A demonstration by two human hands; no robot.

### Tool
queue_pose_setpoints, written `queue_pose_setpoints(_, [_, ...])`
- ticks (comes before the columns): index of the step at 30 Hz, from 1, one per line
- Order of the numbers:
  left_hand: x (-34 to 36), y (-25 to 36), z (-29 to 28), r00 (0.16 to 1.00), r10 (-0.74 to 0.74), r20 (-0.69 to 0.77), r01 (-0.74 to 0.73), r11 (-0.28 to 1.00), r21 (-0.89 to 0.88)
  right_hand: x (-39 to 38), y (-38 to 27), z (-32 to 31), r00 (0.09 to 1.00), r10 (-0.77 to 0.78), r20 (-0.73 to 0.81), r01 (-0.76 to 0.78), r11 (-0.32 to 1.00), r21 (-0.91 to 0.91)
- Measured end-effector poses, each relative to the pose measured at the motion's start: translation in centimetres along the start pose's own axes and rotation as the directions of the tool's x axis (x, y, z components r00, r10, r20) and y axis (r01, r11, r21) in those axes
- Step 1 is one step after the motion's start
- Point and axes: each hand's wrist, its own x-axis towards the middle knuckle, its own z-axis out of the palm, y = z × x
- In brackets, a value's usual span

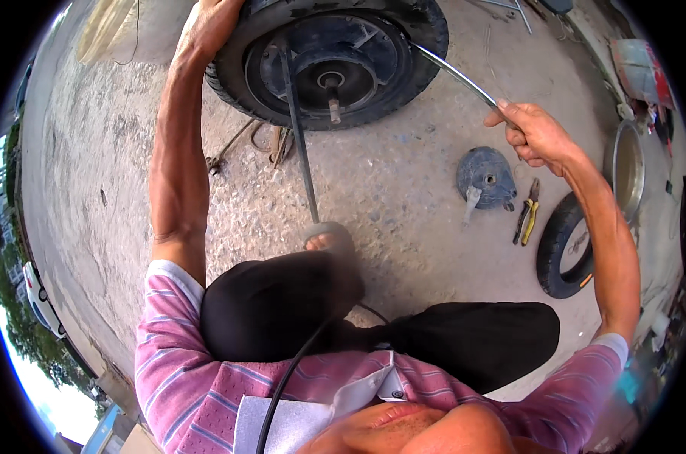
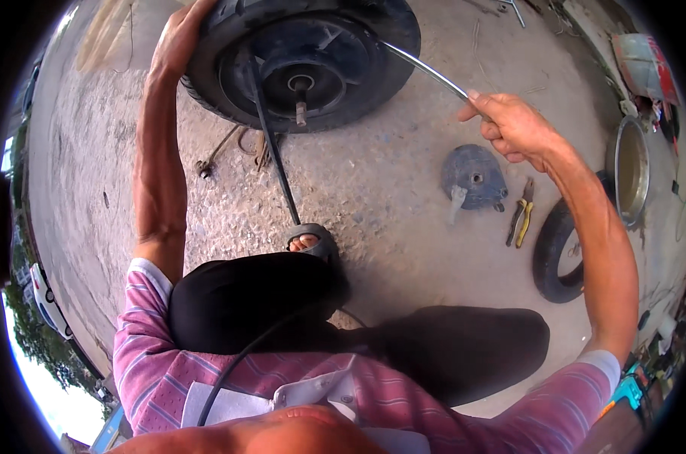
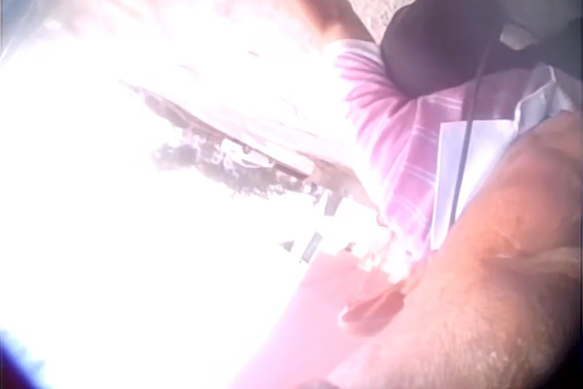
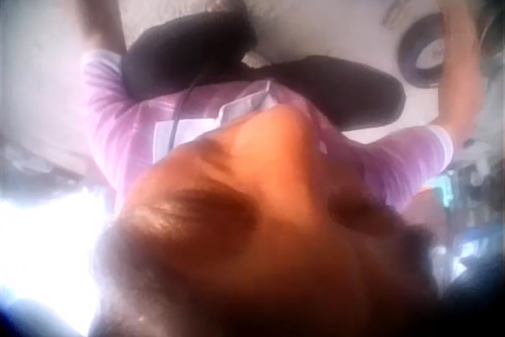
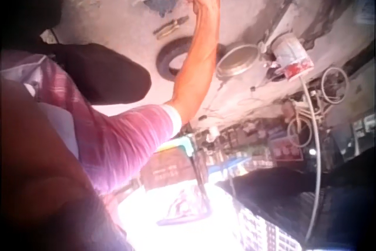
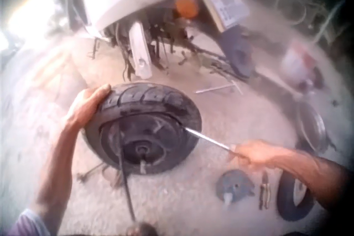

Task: The person removes a tire from a wheel hub using a tire lever and their hands, then handles a pair of pliers.

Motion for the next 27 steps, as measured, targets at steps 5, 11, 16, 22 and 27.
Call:
queue_pose_setpoints(5, [-1.3, 1.7, 0.6, 0.997, 0.078, 0.009, -0.077, 0.992, -0.102, 3.1, -2.6, -4.8, 0.984, 0.056, 0.169, -0.021, 0.978, -0.206])
queue_pose_setpoints(11, [-1.1, 0.6, 1.2, 0.999, 0.022, 0.037, -0.011, 0.963, -0.271, 2.9, -0.3, 1.2, 0.992, 0.090, 0.086, -0.100, 0.988, 0.120])
queue_pose_setpoints(16, [0.0, 0.9, 0.8, 1.000, 0.023, -0.001, -0.023, 0.999, -0.047, 3.6, -4.1, -4.5, 1.000, 0.000, 0.014, 0.004, 0.957, -0.291])
queue_pose_setpoints(22, [-0.2, 0.7, 0.0, 0.993, -0.087, 0.084, 0.094, 0.992, -0.082, 4.4, -2.1, 1.4, 0.998, 0.035, 0.051, -0.036, 0.999, 0.025])
queue_pose_setpoints(27, [1.0, 0.2, 1.0, 1.000, 0.015, -0.024, -0.017, 0.996, -0.088, 4.0, -0.6, 2.9, 1.000, -0.004, 0.015, 0.002, 0.991, 0.137])
